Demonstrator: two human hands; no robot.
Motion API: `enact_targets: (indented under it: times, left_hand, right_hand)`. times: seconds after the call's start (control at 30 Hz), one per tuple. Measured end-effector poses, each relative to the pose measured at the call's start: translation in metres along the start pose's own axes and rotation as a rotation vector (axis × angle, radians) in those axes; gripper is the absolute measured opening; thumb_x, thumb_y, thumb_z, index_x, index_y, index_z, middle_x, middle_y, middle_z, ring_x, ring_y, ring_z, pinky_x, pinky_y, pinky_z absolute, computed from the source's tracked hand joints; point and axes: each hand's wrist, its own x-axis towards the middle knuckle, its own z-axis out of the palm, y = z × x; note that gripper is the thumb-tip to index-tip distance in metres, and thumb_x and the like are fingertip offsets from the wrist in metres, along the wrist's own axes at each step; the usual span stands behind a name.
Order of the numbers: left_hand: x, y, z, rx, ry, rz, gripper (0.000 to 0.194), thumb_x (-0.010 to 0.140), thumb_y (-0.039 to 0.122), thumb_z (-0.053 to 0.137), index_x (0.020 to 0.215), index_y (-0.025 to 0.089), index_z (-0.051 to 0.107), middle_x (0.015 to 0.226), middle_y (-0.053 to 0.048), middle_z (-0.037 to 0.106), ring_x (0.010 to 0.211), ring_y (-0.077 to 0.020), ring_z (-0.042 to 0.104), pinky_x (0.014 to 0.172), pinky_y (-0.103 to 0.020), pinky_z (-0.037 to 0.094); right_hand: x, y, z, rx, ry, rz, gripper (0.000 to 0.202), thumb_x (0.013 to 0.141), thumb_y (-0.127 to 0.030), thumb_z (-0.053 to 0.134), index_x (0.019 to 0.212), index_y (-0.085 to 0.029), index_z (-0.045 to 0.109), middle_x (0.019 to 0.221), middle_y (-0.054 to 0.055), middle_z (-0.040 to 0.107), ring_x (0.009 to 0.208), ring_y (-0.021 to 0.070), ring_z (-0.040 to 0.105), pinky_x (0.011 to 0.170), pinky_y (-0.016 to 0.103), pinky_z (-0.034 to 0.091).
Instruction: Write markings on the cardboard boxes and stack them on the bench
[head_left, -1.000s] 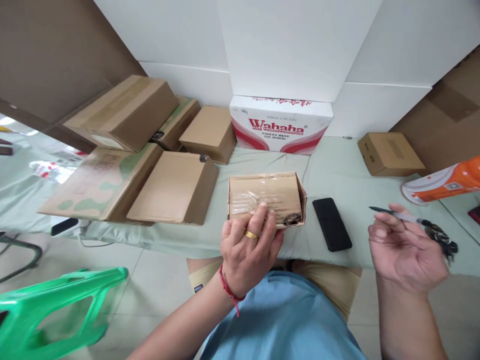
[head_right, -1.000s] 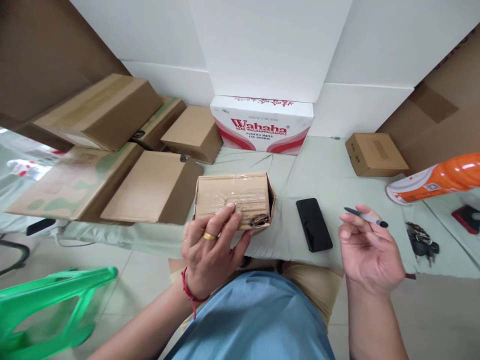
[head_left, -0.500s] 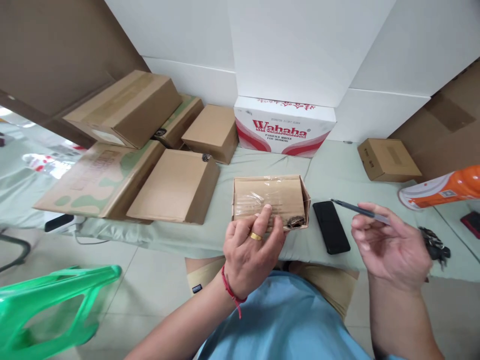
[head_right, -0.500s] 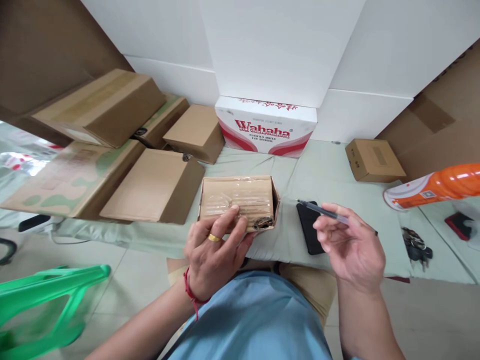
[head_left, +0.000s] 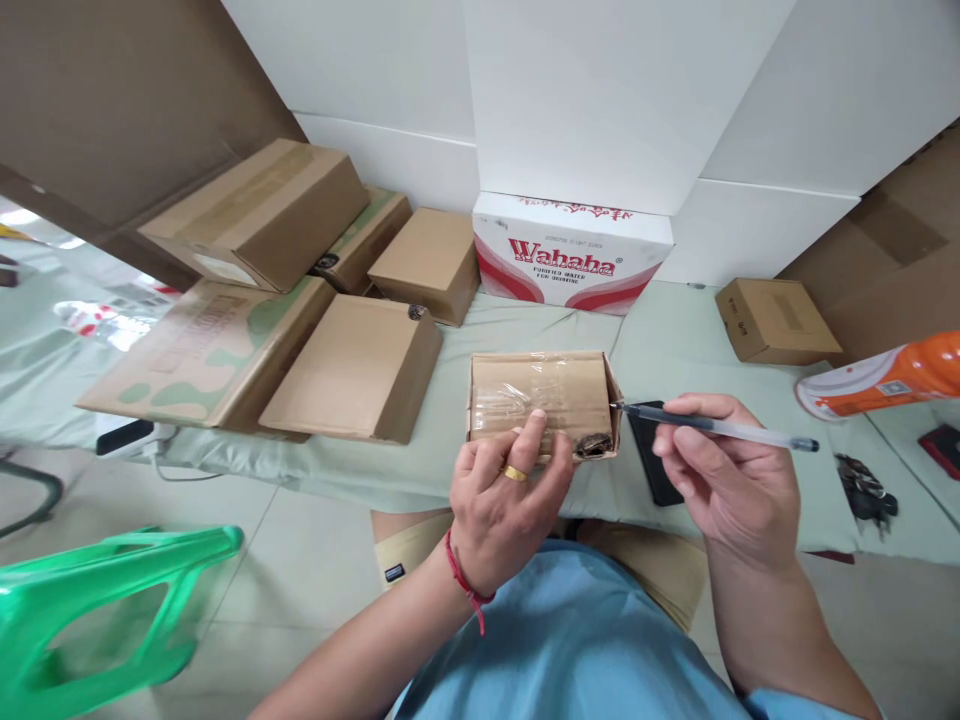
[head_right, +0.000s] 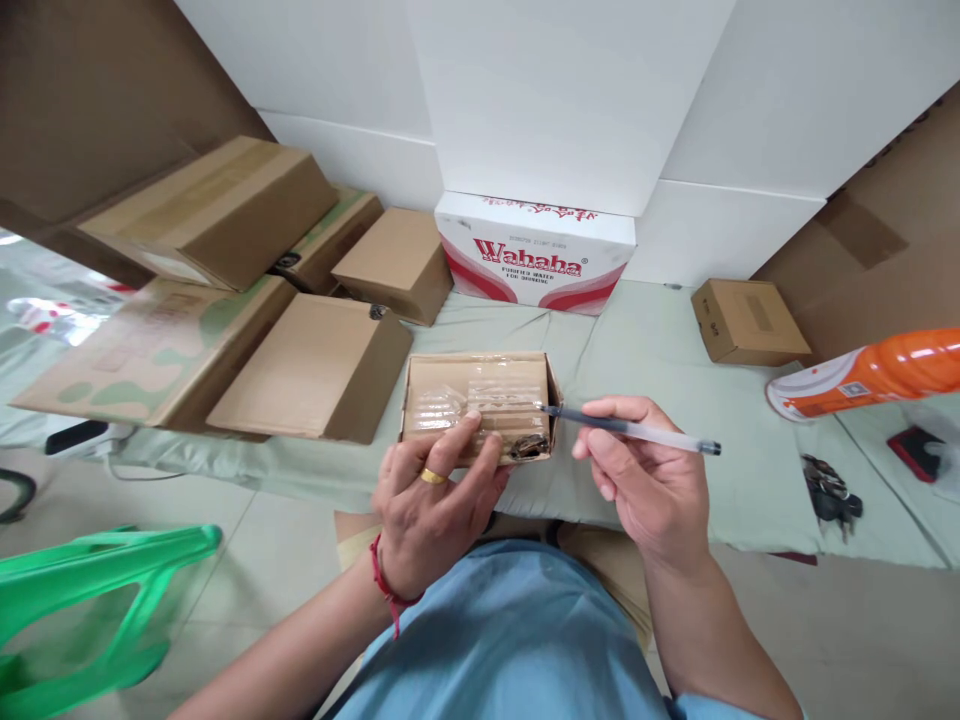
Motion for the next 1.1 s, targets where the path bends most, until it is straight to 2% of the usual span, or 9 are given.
enact_targets:
  times: [0.1,0.17,0.3,0.47,0.53,0.63,0.7,0.77,1.1]
  left_hand:
    - [0.000,0.000,0.000,-0.006,-0.018,-0.014,0.030,0.090,0.020,0.082,0.118,0.028,0.077,0.128,-0.011,0.078,0.097,-0.0253,0.067,0.084,-0.040,0.051]
    - [0.000,0.000,-0.001,-0.008,-0.021,-0.014,0.031,0.089,0.020,0.082,0.119,0.028,0.077,0.128,-0.011,0.078,0.098,-0.0256,0.068,0.084,-0.040,0.051]
    - [0.002,0.000,-0.001,-0.002,-0.005,-0.005,0.024,0.092,0.021,0.079,0.115,0.027,0.077,0.125,-0.012,0.079,0.096,-0.0248,0.068,0.083,-0.040,0.051]
    - [0.003,0.000,0.000,-0.009,0.022,-0.001,0.024,0.092,0.018,0.078,0.115,0.024,0.076,0.124,-0.012,0.080,0.095,-0.0246,0.067,0.081,-0.040,0.050]
    - [0.003,0.000,0.000,-0.014,0.032,0.000,0.024,0.092,0.018,0.079,0.115,0.023,0.075,0.124,-0.012,0.080,0.094,-0.0246,0.067,0.081,-0.040,0.049]
    - [0.003,0.000,0.000,-0.005,0.031,-0.003,0.022,0.093,0.019,0.078,0.114,0.024,0.075,0.124,-0.011,0.080,0.094,-0.0241,0.066,0.081,-0.040,0.050]
    - [0.004,0.000,-0.001,0.003,0.020,-0.005,0.020,0.094,0.020,0.077,0.113,0.026,0.075,0.124,-0.010,0.080,0.093,-0.0236,0.067,0.081,-0.039,0.050]
    - [0.004,0.000,-0.001,0.003,0.016,-0.006,0.020,0.094,0.020,0.077,0.113,0.026,0.075,0.124,-0.010,0.080,0.093,-0.0235,0.067,0.081,-0.039,0.050]
    - [0.002,0.000,0.002,-0.038,0.076,-0.002,0.023,0.093,0.013,0.075,0.114,0.021,0.075,0.124,-0.012,0.080,0.094,-0.0237,0.065,0.082,-0.039,0.047]
  right_hand:
    - [0.000,0.006,0.002,-0.133,0.051,-0.107,0.019,0.095,-0.042,0.079,0.094,-0.023,0.075,0.065,-0.002,0.060,0.051,0.0103,0.049,0.045,0.023,0.036]
    - [-0.002,0.009,0.004,-0.231,0.054,-0.168,0.025,0.100,-0.046,0.072,0.091,-0.023,0.073,0.065,-0.001,0.060,0.052,0.0115,0.051,0.047,0.025,0.038]
    - [-0.006,0.006,0.010,-0.429,-0.084,-0.267,0.022,0.107,-0.039,0.061,0.095,-0.024,0.069,0.065,-0.003,0.060,0.053,0.0117,0.054,0.049,0.025,0.040]
    - [-0.005,0.003,0.016,-0.593,-0.217,-0.348,0.011,0.108,-0.031,0.059,0.103,-0.025,0.067,0.072,-0.003,0.064,0.056,0.0108,0.056,0.054,0.024,0.043]
    - [-0.004,0.003,0.017,-0.660,-0.213,-0.376,0.010,0.108,-0.029,0.059,0.102,-0.025,0.066,0.075,-0.003,0.065,0.057,0.0106,0.056,0.055,0.024,0.044]
    - [-0.003,0.002,0.016,-0.747,-0.116,-0.406,0.012,0.107,-0.028,0.060,0.098,-0.024,0.066,0.073,-0.003,0.066,0.054,0.0094,0.054,0.054,0.024,0.042]
    - [-0.003,0.001,0.014,-0.752,-0.058,-0.391,0.013,0.108,-0.029,0.060,0.097,-0.024,0.065,0.068,-0.005,0.063,0.050,0.0090,0.052,0.052,0.023,0.040]
    - [-0.003,0.001,0.013,-0.713,-0.055,-0.367,0.014,0.108,-0.030,0.059,0.097,-0.024,0.065,0.066,-0.006,0.061,0.050,0.0094,0.052,0.050,0.023,0.040]
    - [-0.005,0.005,0.023,-0.614,-0.236,-0.307,0.010,0.109,-0.027,0.058,0.102,-0.025,0.064,0.072,-0.006,0.062,0.057,0.0092,0.054,0.057,0.021,0.043]
